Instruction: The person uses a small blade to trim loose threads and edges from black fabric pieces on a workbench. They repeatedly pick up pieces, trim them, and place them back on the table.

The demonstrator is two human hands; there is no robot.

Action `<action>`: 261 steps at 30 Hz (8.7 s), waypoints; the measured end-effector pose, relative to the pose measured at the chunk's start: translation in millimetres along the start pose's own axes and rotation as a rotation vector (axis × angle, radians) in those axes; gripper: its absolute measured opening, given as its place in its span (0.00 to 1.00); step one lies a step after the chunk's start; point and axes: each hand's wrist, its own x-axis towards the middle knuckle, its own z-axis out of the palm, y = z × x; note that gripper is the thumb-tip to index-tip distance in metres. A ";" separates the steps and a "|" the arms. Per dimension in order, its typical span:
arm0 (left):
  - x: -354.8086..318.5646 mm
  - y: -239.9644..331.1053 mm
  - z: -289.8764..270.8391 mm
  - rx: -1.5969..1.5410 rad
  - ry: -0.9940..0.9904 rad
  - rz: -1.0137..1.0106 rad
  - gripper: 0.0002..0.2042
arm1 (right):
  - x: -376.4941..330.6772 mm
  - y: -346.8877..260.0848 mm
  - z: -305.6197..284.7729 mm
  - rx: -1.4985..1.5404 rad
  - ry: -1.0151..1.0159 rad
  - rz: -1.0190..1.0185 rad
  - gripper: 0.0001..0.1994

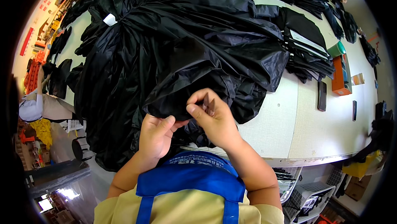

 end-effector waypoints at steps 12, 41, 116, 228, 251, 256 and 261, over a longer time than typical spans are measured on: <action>-0.6 -1.1 4.0 -0.132 0.056 -0.009 0.13 | -26.0 -26.6 -22.2 -1.057 -0.023 -0.321 0.18; -2.7 4.7 -1.5 -0.155 0.068 -0.081 0.13 | -7.0 24.8 -20.9 -0.447 0.115 -0.365 0.17; -13.6 3.0 -14.3 0.194 0.069 0.011 0.15 | 2.1 18.3 -11.0 -0.096 0.296 -0.373 0.03; 142.3 23.7 39.7 0.671 -0.525 -0.255 0.09 | -6.6 -18.9 -85.6 -1.349 0.544 -0.755 0.14; 131.5 32.4 40.7 0.674 -0.563 -0.218 0.09 | -7.4 -2.9 -92.9 -0.287 0.490 -0.453 0.18; 123.4 30.4 35.0 0.664 -0.567 -0.178 0.10 | 1.3 4.3 -64.7 -0.652 0.454 -0.591 0.18; 119.8 32.3 33.7 0.700 -0.504 -0.268 0.10 | 3.4 4.4 -55.6 -0.964 0.456 -0.789 0.10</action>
